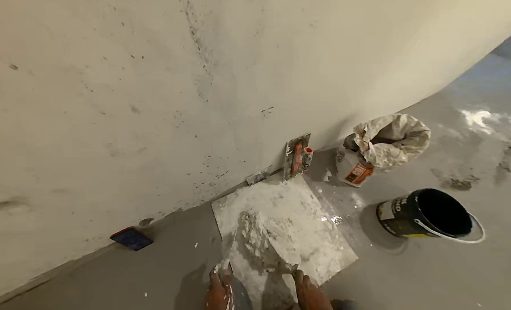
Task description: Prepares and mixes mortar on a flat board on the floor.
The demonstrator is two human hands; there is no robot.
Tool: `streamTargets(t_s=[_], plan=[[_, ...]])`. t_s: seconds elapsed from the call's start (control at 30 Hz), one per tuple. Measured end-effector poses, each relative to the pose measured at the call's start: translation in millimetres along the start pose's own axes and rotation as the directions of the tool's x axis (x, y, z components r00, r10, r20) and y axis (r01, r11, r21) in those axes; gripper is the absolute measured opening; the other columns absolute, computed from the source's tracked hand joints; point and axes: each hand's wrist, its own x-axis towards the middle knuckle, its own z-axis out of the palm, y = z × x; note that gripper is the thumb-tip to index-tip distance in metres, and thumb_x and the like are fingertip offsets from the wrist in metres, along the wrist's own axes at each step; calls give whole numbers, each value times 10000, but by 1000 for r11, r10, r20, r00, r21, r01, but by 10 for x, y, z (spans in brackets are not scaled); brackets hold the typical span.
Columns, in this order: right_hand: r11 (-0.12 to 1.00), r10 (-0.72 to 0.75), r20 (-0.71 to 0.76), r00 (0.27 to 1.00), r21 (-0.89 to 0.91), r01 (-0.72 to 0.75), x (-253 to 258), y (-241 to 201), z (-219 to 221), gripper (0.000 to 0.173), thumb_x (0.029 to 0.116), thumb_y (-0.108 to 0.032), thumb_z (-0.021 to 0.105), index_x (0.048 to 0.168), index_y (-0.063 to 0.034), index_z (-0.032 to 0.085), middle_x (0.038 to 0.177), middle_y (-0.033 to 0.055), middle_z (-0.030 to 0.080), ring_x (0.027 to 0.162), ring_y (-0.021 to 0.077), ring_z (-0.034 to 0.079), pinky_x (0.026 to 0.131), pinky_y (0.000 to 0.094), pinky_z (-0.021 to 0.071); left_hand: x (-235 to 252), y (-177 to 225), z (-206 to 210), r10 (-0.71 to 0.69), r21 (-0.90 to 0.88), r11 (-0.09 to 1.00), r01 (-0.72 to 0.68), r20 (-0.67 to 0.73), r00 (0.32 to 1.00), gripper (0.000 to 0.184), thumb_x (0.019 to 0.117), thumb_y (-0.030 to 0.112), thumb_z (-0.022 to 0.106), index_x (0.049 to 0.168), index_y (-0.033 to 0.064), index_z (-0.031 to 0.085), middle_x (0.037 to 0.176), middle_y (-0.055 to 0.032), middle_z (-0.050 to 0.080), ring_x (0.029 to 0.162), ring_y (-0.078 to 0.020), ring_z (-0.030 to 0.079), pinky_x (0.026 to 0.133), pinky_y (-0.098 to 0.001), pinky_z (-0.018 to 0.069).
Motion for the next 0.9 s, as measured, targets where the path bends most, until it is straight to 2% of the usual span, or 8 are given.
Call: streamTargets(t_s=[0.13,0.27,0.4,0.5,0.63,0.7,0.77,0.9], plan=[[997,-49,66,997,58,45,-551,88,-522,502,1020,-192,525,1467,9,416,1311,283,613,1125,458,671,914,622,555,-12,-14,-4,13,-11,1000,-14,-15,1000,584,1076,386,439,1517,5,392,1174,-252,691,1042,-410,701,914,-593,552],[964,-37,6,999,263,34,-727,454,-649,452,1020,-345,541,1355,-43,521,1091,208,708,1013,388,711,868,597,564,-31,-44,11,27,-10,1000,-28,-27,999,570,1074,395,436,1523,45,399,1155,-225,701,1016,-385,711,888,-583,567],[778,117,-16,993,622,-82,-309,968,-354,362,1002,-368,530,1066,-41,672,883,140,674,782,280,672,714,513,557,-14,-98,50,47,-21,999,-48,-51,998,565,1072,395,445,1517,48,413,1189,-225,692,1046,-381,703,912,-578,560],[606,268,77,960,762,-230,-96,1055,-18,423,1016,-433,553,1048,-20,641,783,114,596,618,226,578,568,434,511,30,-120,71,34,-17,999,-35,-50,998,565,1073,397,443,1514,45,413,1164,-223,697,1025,-383,706,896,-585,560],[698,201,128,971,677,-233,175,540,394,482,1021,-410,598,1193,34,674,1100,250,700,1002,376,694,902,574,555,14,-33,16,-4,-7,1000,4,-15,1000,565,1073,411,438,1518,64,415,1127,-221,709,992,-393,712,871,-595,563],[675,123,132,984,716,-181,422,80,535,391,1009,-363,585,1092,8,680,932,194,691,768,312,688,707,516,581,38,-2,-30,-15,-6,1000,15,8,1000,575,1074,410,434,1523,52,402,1162,-231,698,1028,-400,704,902,-597,554],[524,27,145,989,841,-138,599,-166,544,353,998,-366,609,1042,-18,642,766,124,620,580,240,601,556,445,543,64,-12,-37,-2,-12,1000,2,11,1000,583,1073,401,448,1519,29,395,1166,-249,692,1036,-412,700,908,-600,550],[364,-71,92,993,929,-60,563,-90,333,272,983,-340,640,1004,-72,598,619,32,526,442,157,495,431,344,468,79,-49,7,-1,-5,1000,1,-15,1000,597,1075,395,450,1519,1,386,1177,-270,683,1045,-427,695,917,-607,543]])
